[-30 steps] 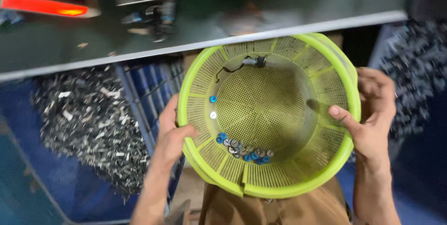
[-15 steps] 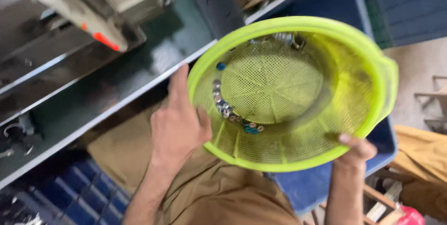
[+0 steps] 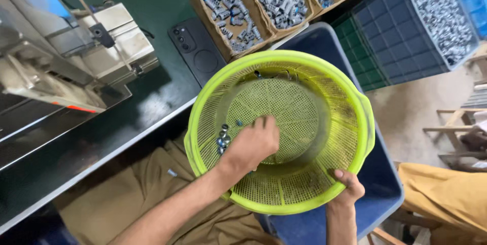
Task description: The person sorts small keychain-like objects from a green basket into a blue bin and cardboard boxes. They repeatedly scoop items from the basket, separate them by hand, and place them into the bin or boxes. The person also refills the basket from the bin and continues sorting.
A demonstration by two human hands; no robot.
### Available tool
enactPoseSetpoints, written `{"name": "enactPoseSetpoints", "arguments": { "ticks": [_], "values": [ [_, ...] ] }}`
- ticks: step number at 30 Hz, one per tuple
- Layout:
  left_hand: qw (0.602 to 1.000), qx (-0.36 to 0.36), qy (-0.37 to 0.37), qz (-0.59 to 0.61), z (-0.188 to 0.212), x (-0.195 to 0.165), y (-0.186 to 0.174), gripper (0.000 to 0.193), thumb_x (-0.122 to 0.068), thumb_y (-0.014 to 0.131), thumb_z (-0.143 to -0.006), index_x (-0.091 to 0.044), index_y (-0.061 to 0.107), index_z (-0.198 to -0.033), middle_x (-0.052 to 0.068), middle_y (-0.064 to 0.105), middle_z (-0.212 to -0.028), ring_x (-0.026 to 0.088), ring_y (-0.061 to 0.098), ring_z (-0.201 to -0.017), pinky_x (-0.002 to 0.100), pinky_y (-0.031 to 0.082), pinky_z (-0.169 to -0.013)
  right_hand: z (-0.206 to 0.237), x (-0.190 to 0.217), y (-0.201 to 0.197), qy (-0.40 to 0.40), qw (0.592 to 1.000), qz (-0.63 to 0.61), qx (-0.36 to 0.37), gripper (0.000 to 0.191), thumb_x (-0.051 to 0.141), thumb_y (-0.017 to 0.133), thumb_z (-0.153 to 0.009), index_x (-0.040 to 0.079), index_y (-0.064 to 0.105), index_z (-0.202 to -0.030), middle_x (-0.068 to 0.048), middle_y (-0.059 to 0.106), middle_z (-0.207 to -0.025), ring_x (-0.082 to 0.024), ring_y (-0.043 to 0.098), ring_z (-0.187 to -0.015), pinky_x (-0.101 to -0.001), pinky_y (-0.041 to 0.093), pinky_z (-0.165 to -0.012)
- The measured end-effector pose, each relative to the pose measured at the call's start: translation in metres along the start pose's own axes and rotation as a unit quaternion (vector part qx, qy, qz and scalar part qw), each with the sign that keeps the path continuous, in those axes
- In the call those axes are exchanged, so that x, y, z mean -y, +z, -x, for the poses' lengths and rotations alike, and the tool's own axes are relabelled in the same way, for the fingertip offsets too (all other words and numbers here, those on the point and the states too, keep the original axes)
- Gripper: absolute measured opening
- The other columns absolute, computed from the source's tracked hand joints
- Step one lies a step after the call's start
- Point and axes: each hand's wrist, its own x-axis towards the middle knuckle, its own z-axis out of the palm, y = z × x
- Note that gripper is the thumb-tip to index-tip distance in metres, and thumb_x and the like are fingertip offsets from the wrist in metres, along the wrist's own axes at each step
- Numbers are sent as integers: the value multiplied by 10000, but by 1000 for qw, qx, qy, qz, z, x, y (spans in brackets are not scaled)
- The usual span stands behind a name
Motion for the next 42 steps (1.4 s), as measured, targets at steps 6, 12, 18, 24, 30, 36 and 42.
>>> {"name": "enactPoseSetpoints", "arguments": {
  "ticks": [6, 12, 18, 24, 30, 36, 42],
  "values": [
    [992, 24, -127, -11, 23, -2, -15, 147, -197, 665, -822, -61, 687, -874, 84, 594, -851, 230, 587, -877, 367, 494, -786, -15, 32, 19, -48, 998, 19, 28, 568, 138, 588, -790, -155, 538, -1275, -226, 660, -1144, -338, 627, -984, -395, 530, -930],
    [980, 91, -39, 170, 39, 10, -10, 132, -152, 670, -790, -87, 756, -867, 95, 604, -915, 269, 547, -971, 386, 426, -789, -29, 55, 56, -62, 995, 56, 47, 632, 156, 582, -790, -156, 530, -1337, -226, 647, -1180, -347, 621, -1062, -389, 524, -980],
    [925, -228, -68, 296, 28, 8, -9, 158, -56, 699, -803, -28, 755, -949, 149, 679, -1045, 278, 611, -1024, 411, 501, -914, -31, 84, 111, -142, 989, 35, 30, 621, 134, 557, -811, -100, 436, -1373, -200, 581, -1270, -343, 578, -1147, -412, 509, -1092],
    [763, -400, -80, 501, 19, 4, -53, 96, -6, 724, -858, -14, 658, -927, 147, 686, -1120, 314, 657, -1121, 430, 574, -964, -82, 132, 151, -205, 957, 53, 196, 764, 213, 562, -858, -41, 405, -1562, -186, 553, -1315, -323, 570, -1187, -450, 493, -1062],
    [724, -380, -116, 564, 50, 0, -67, 153, 0, 778, -811, -41, 687, -927, 77, 698, -943, 265, 677, -874, 346, 550, -730, -232, 187, 185, -344, 910, 109, 203, 656, 235, 707, -958, 1, 390, -1483, -165, 539, -1373, -312, 613, -1201, -486, 566, -1080],
    [735, -402, -194, 511, 92, 1, -45, 200, 12, 762, -728, -27, 682, -907, 109, 698, -918, 285, 681, -826, 356, 551, -703, -314, 165, 266, -629, 677, 368, 101, 985, 320, 876, -790, 98, 223, -1493, -154, 567, -1265, -237, 576, -1005, -365, 480, -799],
    [721, -382, -367, 447, 144, -2, -12, 194, 11, 763, -698, -44, 686, -868, 68, 714, -859, 243, 714, -776, 325, 560, -678, -313, 132, 272, -671, 594, 412, 164, 957, 275, 881, -891, 140, 236, -1584, -114, 520, -1385, -211, 566, -1229, -357, 480, -960]
  ]
}}
